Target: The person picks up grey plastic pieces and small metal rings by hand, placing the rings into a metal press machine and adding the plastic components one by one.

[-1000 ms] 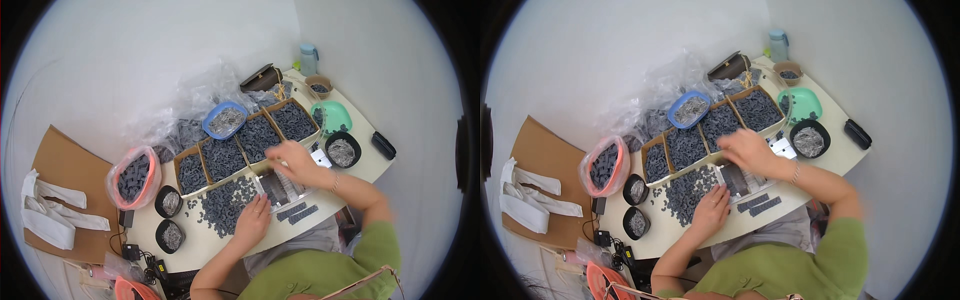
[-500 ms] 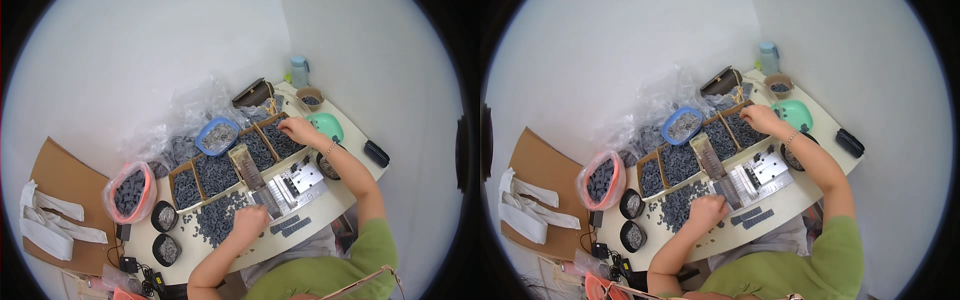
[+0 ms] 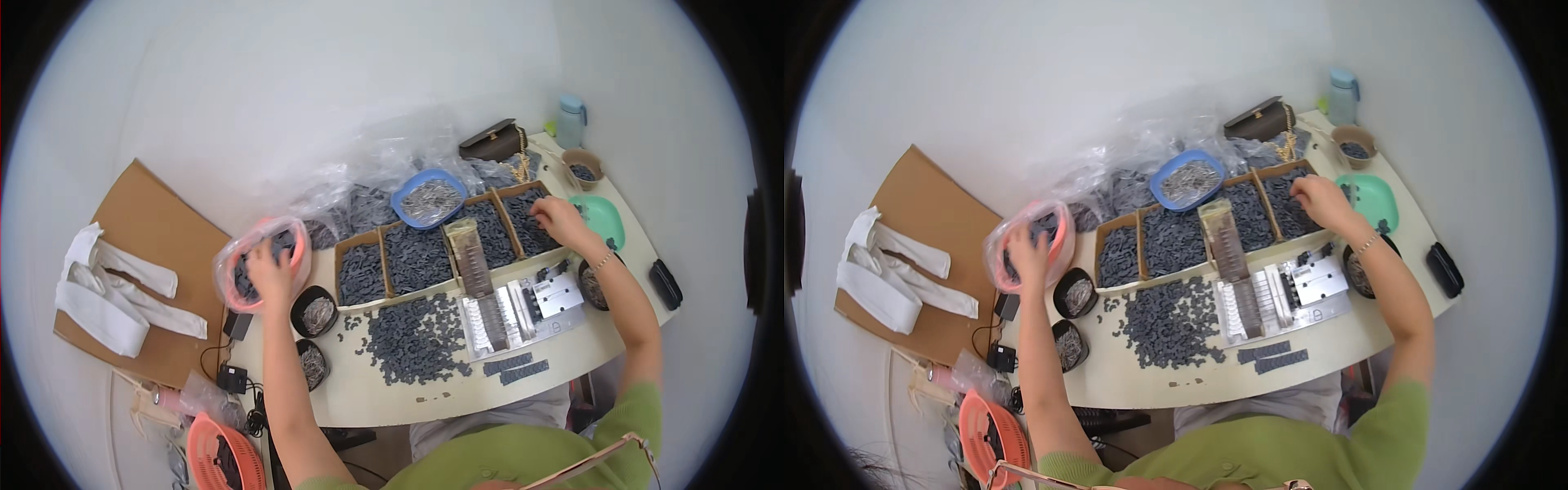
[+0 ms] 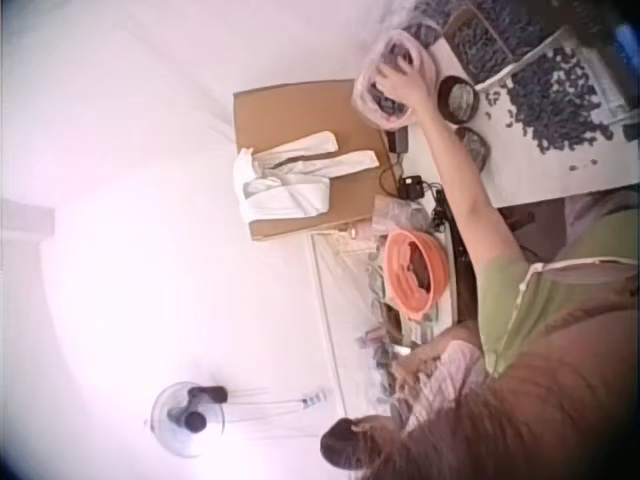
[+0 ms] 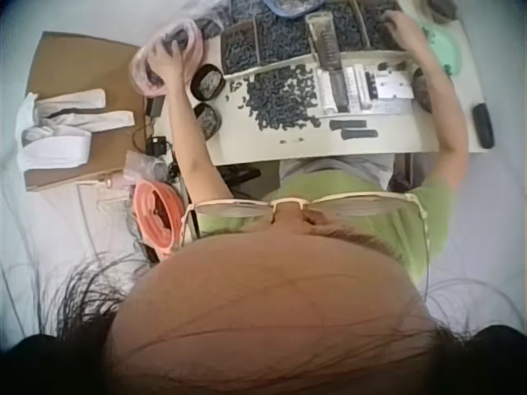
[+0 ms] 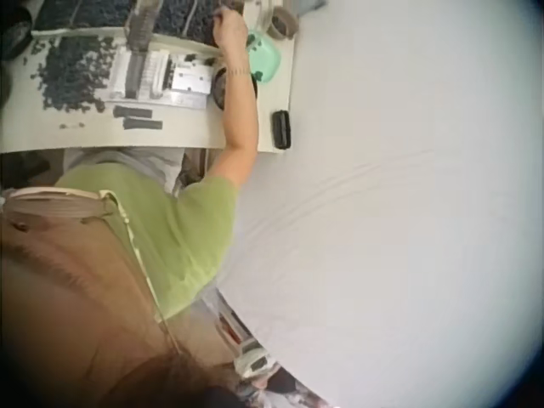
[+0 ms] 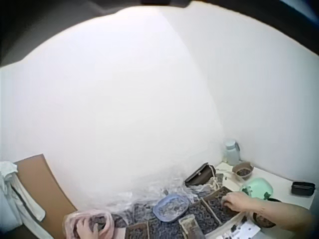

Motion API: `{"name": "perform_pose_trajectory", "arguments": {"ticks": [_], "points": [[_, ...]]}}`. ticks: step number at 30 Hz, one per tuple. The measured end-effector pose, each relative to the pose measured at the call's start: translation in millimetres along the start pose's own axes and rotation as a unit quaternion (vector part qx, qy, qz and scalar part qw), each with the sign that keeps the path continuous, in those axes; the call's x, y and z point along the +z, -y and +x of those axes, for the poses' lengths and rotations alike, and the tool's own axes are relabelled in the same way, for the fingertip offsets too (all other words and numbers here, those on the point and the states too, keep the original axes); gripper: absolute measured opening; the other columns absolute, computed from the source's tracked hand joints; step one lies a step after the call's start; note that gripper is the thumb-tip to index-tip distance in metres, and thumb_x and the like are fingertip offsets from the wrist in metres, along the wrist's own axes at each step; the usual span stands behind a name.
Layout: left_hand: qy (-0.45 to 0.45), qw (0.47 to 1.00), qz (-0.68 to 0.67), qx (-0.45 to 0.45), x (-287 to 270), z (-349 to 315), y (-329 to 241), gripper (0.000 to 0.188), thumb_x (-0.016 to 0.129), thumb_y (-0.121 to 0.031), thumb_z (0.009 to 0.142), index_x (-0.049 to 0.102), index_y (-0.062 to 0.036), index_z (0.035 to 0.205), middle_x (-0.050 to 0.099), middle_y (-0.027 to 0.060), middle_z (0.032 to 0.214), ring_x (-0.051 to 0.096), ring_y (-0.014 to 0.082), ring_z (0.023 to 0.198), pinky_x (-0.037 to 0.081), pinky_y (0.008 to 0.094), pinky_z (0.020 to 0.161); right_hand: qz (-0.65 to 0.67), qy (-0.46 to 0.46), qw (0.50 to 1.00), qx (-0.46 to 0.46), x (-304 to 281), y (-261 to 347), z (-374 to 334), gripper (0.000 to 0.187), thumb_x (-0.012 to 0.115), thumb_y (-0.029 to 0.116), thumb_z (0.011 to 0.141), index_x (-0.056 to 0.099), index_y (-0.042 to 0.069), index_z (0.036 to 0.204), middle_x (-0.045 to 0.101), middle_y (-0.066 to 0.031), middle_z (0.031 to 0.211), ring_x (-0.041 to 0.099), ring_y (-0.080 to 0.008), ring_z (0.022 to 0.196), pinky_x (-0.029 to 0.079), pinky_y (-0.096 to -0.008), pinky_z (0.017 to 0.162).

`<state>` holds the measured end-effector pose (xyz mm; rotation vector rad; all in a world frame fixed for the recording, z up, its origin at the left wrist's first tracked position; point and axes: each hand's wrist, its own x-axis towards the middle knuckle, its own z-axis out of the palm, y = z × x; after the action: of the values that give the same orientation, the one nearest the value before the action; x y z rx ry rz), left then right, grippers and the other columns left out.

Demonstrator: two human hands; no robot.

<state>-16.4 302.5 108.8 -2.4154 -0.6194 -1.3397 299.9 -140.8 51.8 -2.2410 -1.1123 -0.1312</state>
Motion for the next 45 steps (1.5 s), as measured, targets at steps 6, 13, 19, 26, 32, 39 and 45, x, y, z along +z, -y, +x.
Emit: {"name": "perform_pose_trajectory", "arguments": {"ticks": [6, 13, 19, 26, 32, 39, 45], "points": [[0.373, 0.885, -0.275, 0.034, 16, -46, -94, 0.013, 0.066, -0.008, 0.074, 0.070, -0.0018, 0.085, 0.065, 0.0172, 0.090, 0.062, 0.0340, 0.088, 0.049, 0.0420, 0.081, 0.217, 0.040, 0.975, 0.015, 0, 34, -21, 0.011, 0.057, -0.003, 0.083, 0.061, 0.001, 0.092, 0.056, -0.0079, 0.088, 0.061, -0.0146, 0.077, 0.048, -0.0276, 0.064], [0.414, 0.885, -0.186, 0.105, 32, -59, -103, 0.014, 0.063, -0.004, 0.071, 0.071, -0.0031, 0.083, 0.064, 0.0161, 0.083, 0.063, 0.0341, 0.081, 0.050, 0.0429, 0.076, 0.222, 0.110, 0.967, -0.068, -3, 80, -55, 0.018, 0.058, 0.000, 0.083, 0.063, 0.004, 0.100, 0.058, -0.0061, 0.087, 0.058, -0.0146, 0.077, 0.048, -0.0274, 0.068], [0.288, 0.920, -0.261, -0.055, 18, -55, -109, 0.010, 0.067, -0.003, 0.075, 0.062, -0.0017, 0.084, 0.065, 0.0127, 0.079, 0.064, 0.0241, 0.069, 0.050, 0.0342, 0.062, 0.279, 0.132, 0.948, -0.075, 14, 96, -84, 0.020, 0.059, 0.003, 0.083, 0.060, 0.005, 0.104, 0.058, -0.0079, 0.086, 0.059, -0.0186, 0.077, 0.049, -0.0300, 0.068], [0.285, 0.849, -0.413, 0.163, -66, -117, -237, 0.020, 0.063, -0.002, 0.073, 0.064, -0.0055, 0.093, 0.062, 0.0085, 0.088, 0.062, 0.0255, 0.079, 0.052, 0.0354, 0.064, 0.282, 0.195, 0.935, -0.090, 31, 101, -97, 0.018, 0.060, 0.005, 0.085, 0.063, 0.005, 0.103, 0.060, -0.0082, 0.093, 0.060, -0.0185, 0.081, 0.050, -0.0295, 0.070], [0.263, 0.865, -0.331, 0.271, -90, -145, -268, 0.028, 0.061, -0.005, 0.070, 0.062, 0.0040, 0.097, 0.059, 0.0105, 0.093, 0.059, 0.0228, 0.082, 0.052, 0.0312, 0.066, 0.254, 0.215, 0.938, -0.096, 39, 99, -106, 0.019, 0.062, 0.004, 0.084, 0.064, 0.006, 0.102, 0.062, -0.0072, 0.089, 0.062, -0.0197, 0.077, 0.051, -0.0301, 0.069], [0.290, 0.854, -0.302, 0.309, -97, -143, -265, 0.026, 0.061, -0.005, 0.074, 0.063, 0.0031, 0.098, 0.061, 0.0134, 0.101, 0.061, 0.0251, 0.088, 0.053, 0.0323, 0.067, 0.080, 0.057, 0.950, -0.296, 63, 104, -114, 0.019, 0.063, 0.009, 0.075, 0.064, 0.003, 0.093, 0.061, -0.0073, 0.086, 0.061, -0.0220, 0.076, 0.050, -0.0334, 0.064], [0.354, 0.815, -0.401, 0.222, -72, -101, -215, 0.014, 0.069, -0.003, 0.073, 0.067, -0.0040, 0.086, 0.064, 0.0123, 0.091, 0.062, 0.0304, 0.083, 0.053, 0.0376, 0.070, -0.097, -0.018, 0.896, -0.434, 67, 122, -139, 0.026, 0.060, 0.012, 0.069, 0.060, -0.004, 0.089, 0.062, -0.0125, 0.087, 0.060, -0.0224, 0.074, 0.049, -0.0335, 0.063]]}}
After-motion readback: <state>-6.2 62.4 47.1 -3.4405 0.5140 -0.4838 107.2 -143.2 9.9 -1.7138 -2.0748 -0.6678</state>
